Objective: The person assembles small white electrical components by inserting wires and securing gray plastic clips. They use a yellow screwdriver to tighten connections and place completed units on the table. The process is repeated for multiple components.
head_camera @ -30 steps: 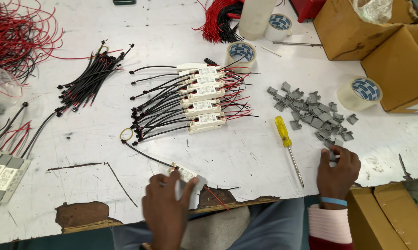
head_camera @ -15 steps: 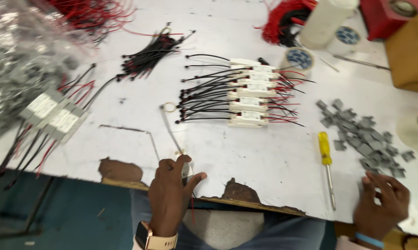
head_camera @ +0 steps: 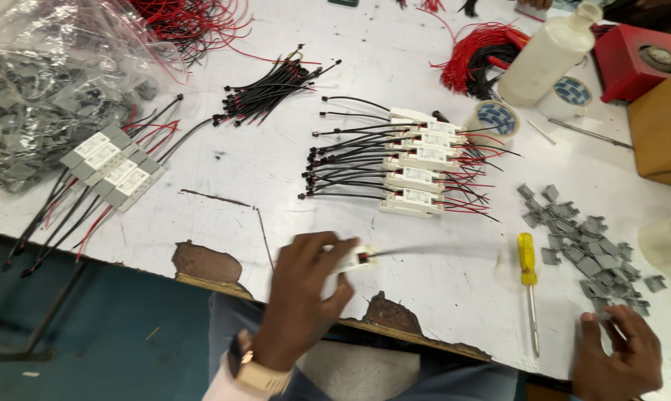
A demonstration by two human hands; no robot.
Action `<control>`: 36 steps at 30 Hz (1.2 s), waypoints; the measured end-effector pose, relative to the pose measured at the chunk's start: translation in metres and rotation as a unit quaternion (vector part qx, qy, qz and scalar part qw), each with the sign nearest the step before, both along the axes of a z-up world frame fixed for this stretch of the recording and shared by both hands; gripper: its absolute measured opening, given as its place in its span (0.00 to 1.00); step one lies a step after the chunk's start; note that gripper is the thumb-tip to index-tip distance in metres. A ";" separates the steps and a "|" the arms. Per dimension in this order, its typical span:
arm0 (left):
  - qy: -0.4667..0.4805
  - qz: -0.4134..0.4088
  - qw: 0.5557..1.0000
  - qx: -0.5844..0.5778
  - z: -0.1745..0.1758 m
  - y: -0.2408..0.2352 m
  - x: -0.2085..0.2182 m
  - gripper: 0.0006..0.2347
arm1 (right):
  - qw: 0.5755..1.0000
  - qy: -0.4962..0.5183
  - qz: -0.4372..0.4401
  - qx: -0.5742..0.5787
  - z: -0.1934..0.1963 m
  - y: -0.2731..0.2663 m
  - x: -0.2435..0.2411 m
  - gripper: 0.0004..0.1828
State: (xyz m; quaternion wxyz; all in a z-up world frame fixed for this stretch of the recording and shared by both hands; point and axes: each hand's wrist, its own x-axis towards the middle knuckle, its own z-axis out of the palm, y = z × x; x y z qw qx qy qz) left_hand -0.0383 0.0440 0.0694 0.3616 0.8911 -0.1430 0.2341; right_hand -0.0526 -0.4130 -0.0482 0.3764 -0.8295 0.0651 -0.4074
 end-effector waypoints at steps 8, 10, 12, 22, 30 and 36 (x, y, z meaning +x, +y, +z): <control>0.042 -0.130 0.990 0.036 -0.062 -0.037 0.053 0.20 | 0.981 -0.040 0.059 0.179 0.029 0.024 -0.006 0.22; 0.038 -0.126 0.990 0.042 -0.069 -0.037 0.055 0.19 | 0.981 -0.003 0.086 0.173 0.039 0.050 0.000 0.22; 0.040 -0.127 0.991 0.027 -0.072 -0.037 0.055 0.20 | 0.980 0.036 0.131 0.147 0.048 0.077 0.006 0.21; 0.065 -0.116 0.986 -0.100 -0.066 -0.033 0.057 0.19 | 0.962 0.177 0.204 -0.038 0.070 0.128 0.031 0.20; 0.118 -0.130 0.969 -0.176 -0.061 -0.030 0.056 0.18 | 0.985 0.099 0.134 0.043 0.062 0.115 0.040 0.19; 0.081 -0.132 0.987 -0.032 -0.066 -0.035 0.056 0.19 | 0.975 0.162 0.125 0.086 0.043 0.120 0.058 0.22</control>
